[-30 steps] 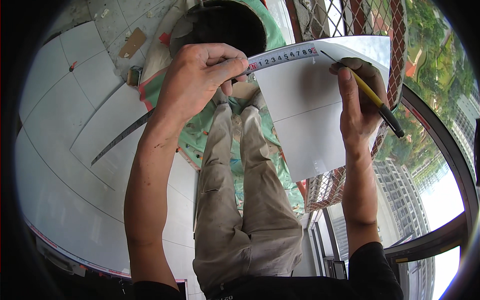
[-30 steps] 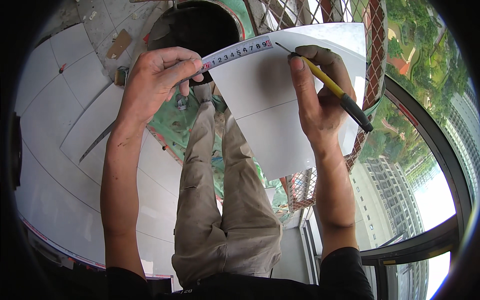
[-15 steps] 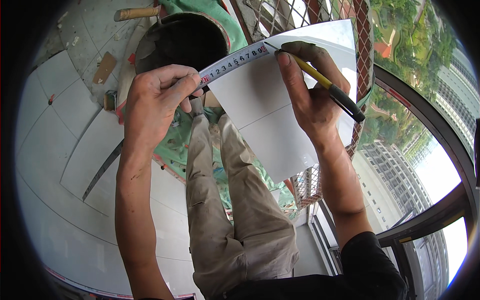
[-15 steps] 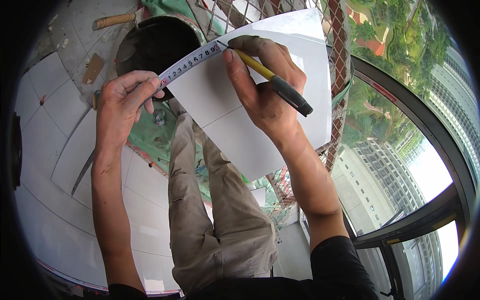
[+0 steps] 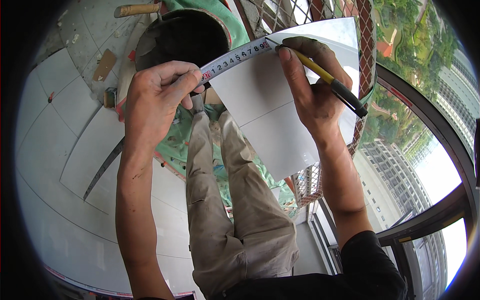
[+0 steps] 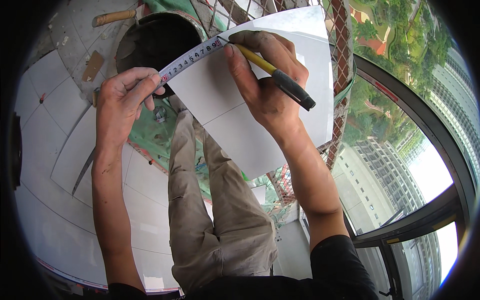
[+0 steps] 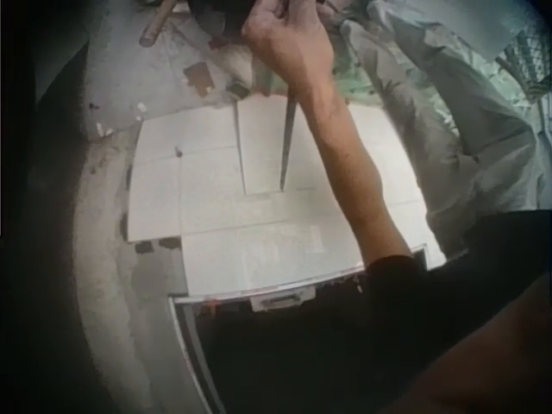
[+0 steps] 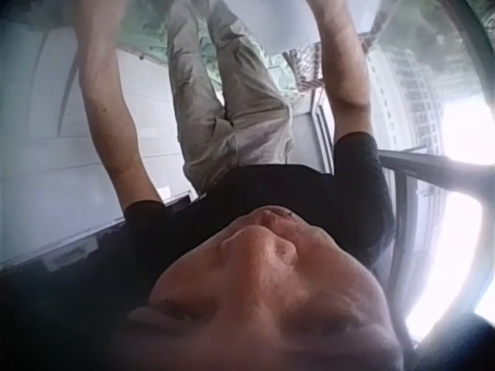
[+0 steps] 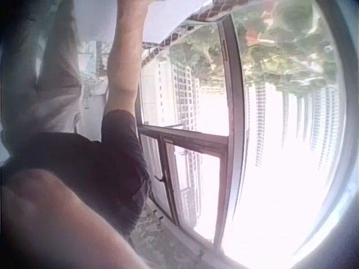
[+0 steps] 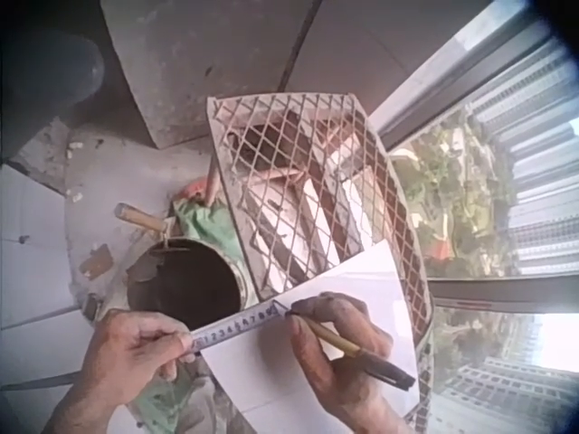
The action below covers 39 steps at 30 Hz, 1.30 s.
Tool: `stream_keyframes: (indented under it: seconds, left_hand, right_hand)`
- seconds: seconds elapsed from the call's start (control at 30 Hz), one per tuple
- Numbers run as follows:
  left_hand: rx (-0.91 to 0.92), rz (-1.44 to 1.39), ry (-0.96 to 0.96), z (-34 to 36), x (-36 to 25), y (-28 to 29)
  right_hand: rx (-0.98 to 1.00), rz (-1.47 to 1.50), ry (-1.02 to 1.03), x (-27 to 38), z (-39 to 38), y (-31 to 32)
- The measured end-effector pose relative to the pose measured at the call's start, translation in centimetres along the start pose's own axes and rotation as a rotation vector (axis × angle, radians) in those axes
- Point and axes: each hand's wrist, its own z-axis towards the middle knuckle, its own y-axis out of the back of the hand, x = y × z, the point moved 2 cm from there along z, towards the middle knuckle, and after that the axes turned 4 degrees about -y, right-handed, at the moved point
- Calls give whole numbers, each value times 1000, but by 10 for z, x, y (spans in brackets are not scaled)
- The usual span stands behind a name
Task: Measuring and marking tiles for installation during a renovation project.
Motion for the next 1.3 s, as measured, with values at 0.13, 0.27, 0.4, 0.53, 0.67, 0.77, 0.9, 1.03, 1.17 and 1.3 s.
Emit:
stream_keyframes:
  seconds: [0.13, 0.27, 0.4, 0.53, 0.67, 0.77, 0.9, 1.03, 1.17, 1.3]
  left_hand:
    - [-9, 27, -20, 0, 0, 0]
    - [-23, 37, 13, -2, 1, -1]
    - [-31, 15, -5, -3, 1, -1]
    - [-42, 23, -18, -3, 1, -2]
    - [-13, 5, 4, -8, 6, -7]
    - [0, 32, 1, -14, 12, -14]
    - [8, -11, 28, -27, 27, -28]
    - [9, -37, 44, -43, 42, -45]
    - [55, -27, 87, -59, 56, -59]
    - [68, -102, 131, -71, 69, -74]
  right_hand:
    - [-5, 1, -6, -1, 1, -2]
    - [-12, 12, 46, -2, 2, -3]
    - [-7, 11, 38, -2, 3, -3]
    - [1, 21, 51, -2, 5, -1]
    - [2, 6, 48, -2, -3, 2]
    - [18, -68, 50, 0, -12, 9]
    - [35, -96, 171, -10, -26, 18]
    - [69, -126, 171, -12, -43, 30]
    - [143, -144, 79, -9, -62, 42]
    - [162, -161, 38, -11, -78, 50]
